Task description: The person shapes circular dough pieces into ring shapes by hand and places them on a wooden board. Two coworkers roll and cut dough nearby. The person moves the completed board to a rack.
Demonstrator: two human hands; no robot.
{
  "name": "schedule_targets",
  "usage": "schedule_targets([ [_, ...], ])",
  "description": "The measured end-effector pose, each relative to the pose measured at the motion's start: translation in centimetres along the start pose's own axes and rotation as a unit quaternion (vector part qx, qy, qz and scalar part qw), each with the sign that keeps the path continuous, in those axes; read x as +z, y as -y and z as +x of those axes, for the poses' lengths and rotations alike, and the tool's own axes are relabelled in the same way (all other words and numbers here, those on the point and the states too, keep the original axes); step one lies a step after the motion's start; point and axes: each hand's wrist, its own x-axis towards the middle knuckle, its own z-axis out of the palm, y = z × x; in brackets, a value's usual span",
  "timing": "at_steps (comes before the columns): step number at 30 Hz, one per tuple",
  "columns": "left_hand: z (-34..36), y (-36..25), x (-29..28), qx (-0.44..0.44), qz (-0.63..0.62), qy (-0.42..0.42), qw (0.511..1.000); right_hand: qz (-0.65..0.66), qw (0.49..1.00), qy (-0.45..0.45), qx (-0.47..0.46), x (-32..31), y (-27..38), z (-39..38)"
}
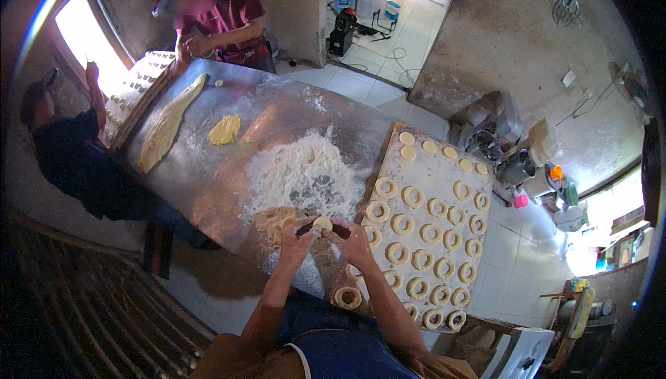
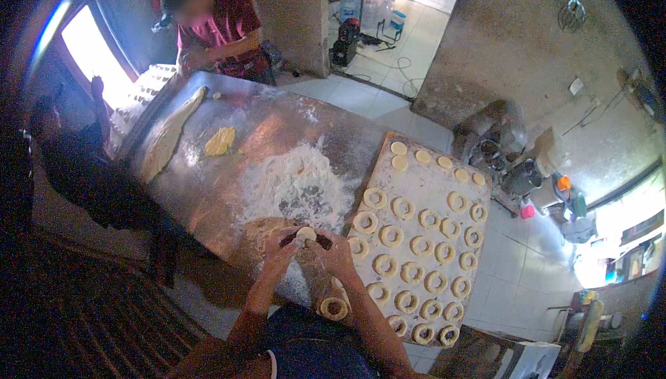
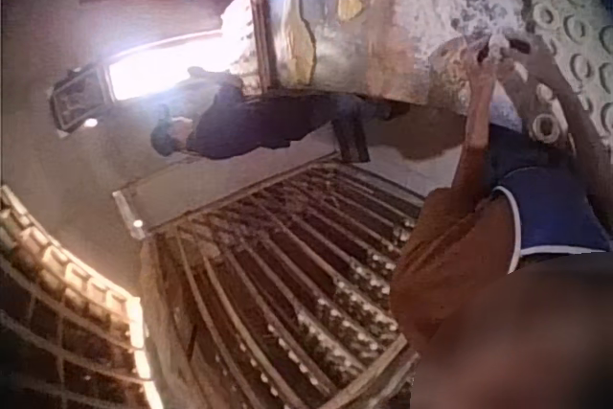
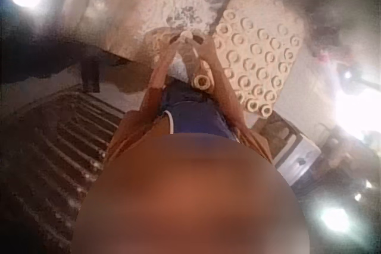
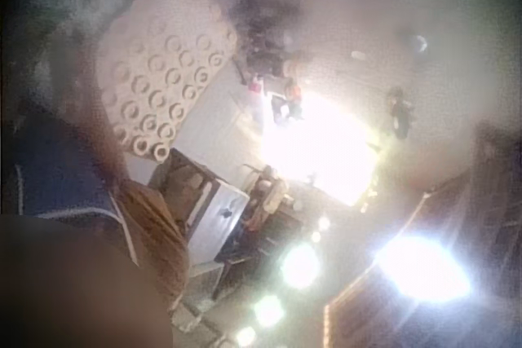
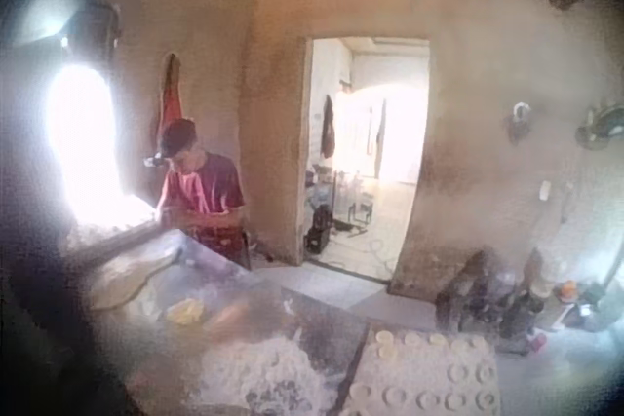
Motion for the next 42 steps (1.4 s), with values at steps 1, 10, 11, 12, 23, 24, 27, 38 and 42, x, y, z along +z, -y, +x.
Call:
schedule_targets([
  [1,-0.5,-0.6,-0.5,-0.002,-0.044,0.004,0.999,0.052,0.999,-0.002,0.006,0.9,0.2,0.1],
  [10,-0.5,0.6,-3.4,0.008,0.024,0.031,0.999,0.029,0.996,-0.076,-0.033,4.9,2.9,-0.6],
  [11,-0.5,1.5,-3.8,0.044,0.042,0.025,0.998,0.002,0.998,-0.051,-0.027,5.3,3.6,-0.7],
  [12,-0.6,2.3,-3.8,0.005,-0.070,0.018,0.997,-0.024,0.999,-0.026,-0.022,5.5,4.5,-0.7],
  [23,0.6,6.4,-3.9,-0.104,-0.607,0.058,0.785,0.228,0.951,-0.068,0.197,6.9,0.4,1.8],
  [24,1.1,7.4,-3.8,-0.092,-0.592,0.089,0.795,0.207,0.961,-0.072,0.170,7.0,-0.8,1.7],
  [27,2.1,8.7,-3.4,-0.081,-0.522,0.153,0.835,0.320,0.942,-0.048,0.090,5.9,-3.1,1.4],
  [38,2.4,1.8,3.9,0.030,-0.066,0.038,0.997,0.110,0.970,-0.215,0.041,3.8,1.6,-0.3],
  [42,3.2,11.2,7.4,0.013,-0.167,0.027,0.986,0.049,0.978,-0.204,0.008,1.2,1.5,-0.9],
])
